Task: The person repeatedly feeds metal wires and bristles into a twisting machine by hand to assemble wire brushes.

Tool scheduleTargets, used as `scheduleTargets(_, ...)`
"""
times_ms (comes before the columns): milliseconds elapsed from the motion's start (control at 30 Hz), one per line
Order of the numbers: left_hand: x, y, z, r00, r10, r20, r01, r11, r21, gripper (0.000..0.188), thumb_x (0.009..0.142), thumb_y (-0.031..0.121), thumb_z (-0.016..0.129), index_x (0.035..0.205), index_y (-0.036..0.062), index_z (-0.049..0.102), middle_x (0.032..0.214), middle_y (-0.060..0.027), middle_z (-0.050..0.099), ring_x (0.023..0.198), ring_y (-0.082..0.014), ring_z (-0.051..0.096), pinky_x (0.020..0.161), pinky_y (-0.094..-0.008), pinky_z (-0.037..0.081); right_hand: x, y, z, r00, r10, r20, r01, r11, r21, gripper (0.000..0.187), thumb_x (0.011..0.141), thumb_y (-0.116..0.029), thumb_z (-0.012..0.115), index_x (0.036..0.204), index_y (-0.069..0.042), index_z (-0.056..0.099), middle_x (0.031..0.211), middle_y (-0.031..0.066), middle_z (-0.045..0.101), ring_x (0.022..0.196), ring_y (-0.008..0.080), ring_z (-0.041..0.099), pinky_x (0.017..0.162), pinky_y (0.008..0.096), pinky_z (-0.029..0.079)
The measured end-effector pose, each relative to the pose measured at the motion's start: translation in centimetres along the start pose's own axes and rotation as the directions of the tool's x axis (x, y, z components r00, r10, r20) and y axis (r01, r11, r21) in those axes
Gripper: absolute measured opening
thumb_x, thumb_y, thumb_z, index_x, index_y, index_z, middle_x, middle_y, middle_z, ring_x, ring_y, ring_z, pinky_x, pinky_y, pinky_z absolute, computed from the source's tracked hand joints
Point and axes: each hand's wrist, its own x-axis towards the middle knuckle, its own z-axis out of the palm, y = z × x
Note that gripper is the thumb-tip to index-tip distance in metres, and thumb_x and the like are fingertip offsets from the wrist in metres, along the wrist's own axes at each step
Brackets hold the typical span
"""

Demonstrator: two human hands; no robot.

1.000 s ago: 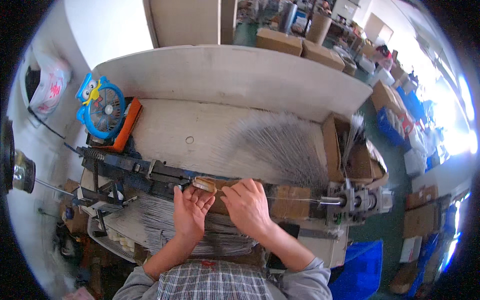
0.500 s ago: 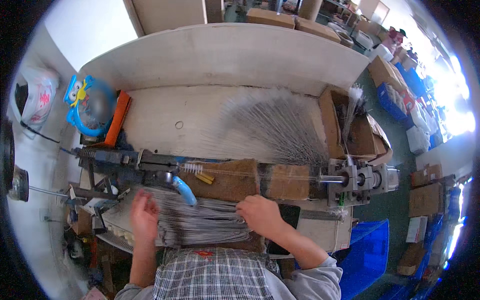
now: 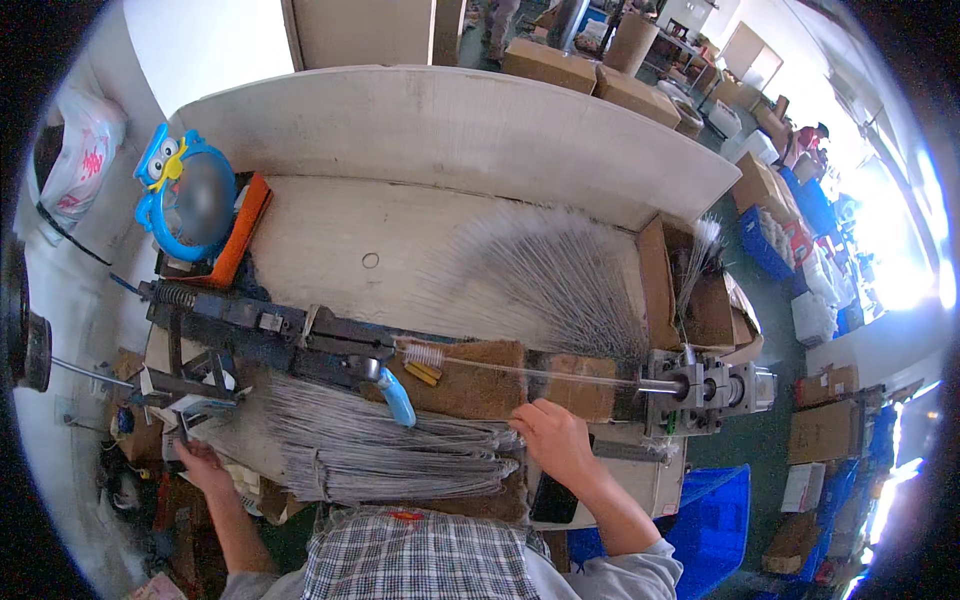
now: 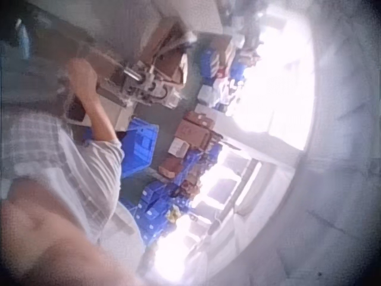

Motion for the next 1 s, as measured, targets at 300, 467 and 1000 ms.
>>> scheduleTargets(300,-17.9,-5.0,5.8,0.603,-0.506,0.616,0.553,0.823,0.134,0.020,0.093,0.022,0.054,0.106,0.0058,0.058,0.094,-0.0067,0.065,0.086,-0.0207,0.064,0.079,-0.0373,0.054,-0.2,1.1,-0.6,0.997,-0.036,0.075,0.038,0.999,-0.028,0.011,0.083,-0.015,0.065,0.092,-0.008,0.066,0.082,0.0094,0.061,0.078,0.0301,0.062,0.065,0.0388,0.050)
scheduleTargets(467,-27.5,-5.4,10.3,0.477,-0.558,0.679,0.456,0.818,0.352,0.023,0.089,0.017,0.058,0.109,0.0048,0.057,0.095,-0.0066,0.065,0.089,-0.0186,0.062,0.085,-0.0340,0.050,-1.2,1.7,-1.0,0.993,-0.043,0.107,0.041,0.999,0.023,0.014,0.083,-0.013,0.064,0.096,-0.009,0.065,0.086,0.0095,0.059,0.079,0.0306,0.062,0.065,0.0400,0.050)
scheduleTargets(1000,-28.2,5.0,14.6,-0.386,-0.704,0.596,0.701,0.196,0.686,0.048,0.093,0.056,0.045,0.091,0.0105,0.060,0.060,-0.0033,0.053,0.041,-0.0124,0.040,0.050,-0.0317,0.039,-0.2,0.5,-5.9,0.994,-0.080,0.076,0.100,0.945,-0.311,0.019,0.076,-0.003,0.057,0.094,-0.007,0.056,0.080,0.0107,0.053,0.076,0.0304,0.060,0.063,0.0410,0.050)
